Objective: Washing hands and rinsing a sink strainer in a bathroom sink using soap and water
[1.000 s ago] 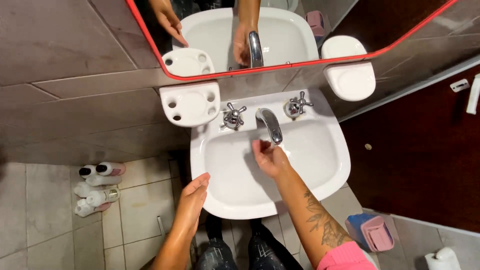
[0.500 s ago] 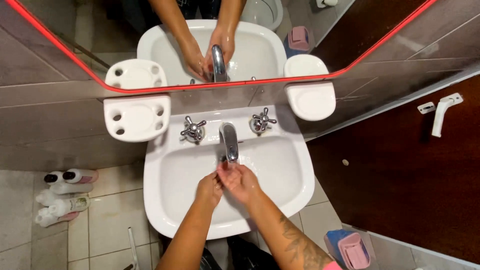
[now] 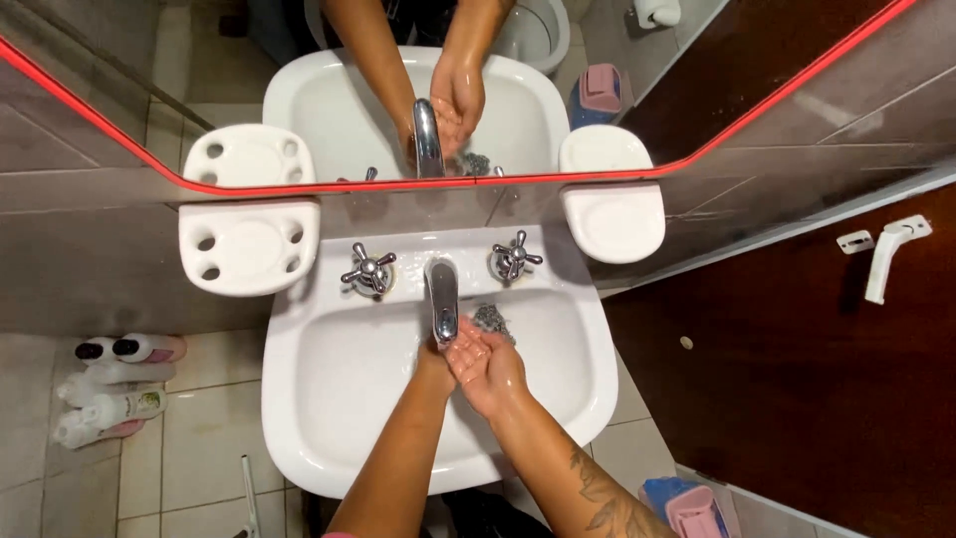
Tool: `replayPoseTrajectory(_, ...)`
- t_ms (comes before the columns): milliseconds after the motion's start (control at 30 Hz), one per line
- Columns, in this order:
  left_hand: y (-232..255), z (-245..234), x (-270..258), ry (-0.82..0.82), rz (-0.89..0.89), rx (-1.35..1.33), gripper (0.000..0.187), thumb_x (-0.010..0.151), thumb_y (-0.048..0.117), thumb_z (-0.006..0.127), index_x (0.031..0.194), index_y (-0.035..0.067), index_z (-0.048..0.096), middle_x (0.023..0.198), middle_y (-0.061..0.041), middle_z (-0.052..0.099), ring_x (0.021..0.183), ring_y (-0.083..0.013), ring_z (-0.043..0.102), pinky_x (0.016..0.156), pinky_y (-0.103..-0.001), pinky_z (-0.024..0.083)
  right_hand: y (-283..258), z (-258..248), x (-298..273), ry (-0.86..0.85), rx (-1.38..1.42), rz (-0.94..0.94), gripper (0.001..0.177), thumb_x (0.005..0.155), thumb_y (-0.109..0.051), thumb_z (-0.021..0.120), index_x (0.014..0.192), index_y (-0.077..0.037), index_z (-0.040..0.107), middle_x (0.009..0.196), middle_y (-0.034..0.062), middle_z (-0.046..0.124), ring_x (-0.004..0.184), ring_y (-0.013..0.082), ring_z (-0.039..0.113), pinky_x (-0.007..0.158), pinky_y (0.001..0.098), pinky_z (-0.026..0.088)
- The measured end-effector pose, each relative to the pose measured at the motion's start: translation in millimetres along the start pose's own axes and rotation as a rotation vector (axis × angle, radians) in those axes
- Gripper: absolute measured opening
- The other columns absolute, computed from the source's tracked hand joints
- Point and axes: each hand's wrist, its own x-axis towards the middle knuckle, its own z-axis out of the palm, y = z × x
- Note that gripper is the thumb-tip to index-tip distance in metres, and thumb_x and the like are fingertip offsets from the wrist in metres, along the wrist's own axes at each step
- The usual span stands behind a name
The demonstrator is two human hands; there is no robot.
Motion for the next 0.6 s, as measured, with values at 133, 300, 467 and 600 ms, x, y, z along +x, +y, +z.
replayPoseTrajectory(133, 2.6, 14.9, -13.9, -0.009, -0.001, -0.006, 0.013, 0.097, 0.022, 0.059, 0.101, 0.011, 0.063, 0.09, -0.014, 0.062, 0.088, -0.0304, 0.062, 0.075, -0.038, 0.049, 12.0, 29.3, -42.2, 0.024, 0.081, 0.151, 0.015, 0.09, -0.013, 0.059, 0.096, -0.002, 0.067, 0.092, 0.0156, 0.073, 0.097, 0.0311, 0.075, 0.097, 0.0469, 0.062)
replayPoseTrajectory(300, 12.7, 32.9, -32.2, -0.018, -0.001, -0.003, 0.018, 0.098, 0.025, 0.057, 0.106, 0.01, 0.061, 0.097, -0.014, 0.061, 0.094, -0.03, 0.06, 0.08, -0.039, 0.049, 21.5, 24.6, -27.7, -0.048, 0.108, 0.183, 0.011, 0.086, -0.009, 0.063, 0.091, -0.001, 0.067, 0.094, 0.0197, 0.076, 0.095, 0.0372, 0.076, 0.096, 0.0537, 0.061)
replayPoseTrajectory(467, 20.1, 43.0, -50.7, -0.024, -0.004, -0.005, 0.023, 0.099, 0.028, 0.055, 0.112, 0.009, 0.059, 0.104, -0.014, 0.06, 0.1, -0.0296, 0.059, 0.084, -0.039, 0.048, 25.4, 17.3, -10.6, -0.137, 0.163, 0.06, 0.018, 0.087, -0.005, 0.061, 0.104, -0.006, 0.066, 0.1, 0.0161, 0.077, 0.1, 0.0367, 0.075, 0.101, 0.0573, 0.058)
replayPoseTrajectory(600, 39.3, 21.3, -47.4, -0.032, -0.01, -0.01, 0.027, 0.1, 0.03, 0.053, 0.116, 0.009, 0.058, 0.11, -0.014, 0.059, 0.105, -0.0293, 0.058, 0.088, -0.04, 0.047, 28.3, 12.6, -3.6, -0.167, 0.183, 0.072, 0.014, 0.09, -0.01, 0.063, 0.102, -0.011, 0.07, 0.104, 0.0156, 0.078, 0.103, 0.0371, 0.074, 0.103, 0.0573, 0.057)
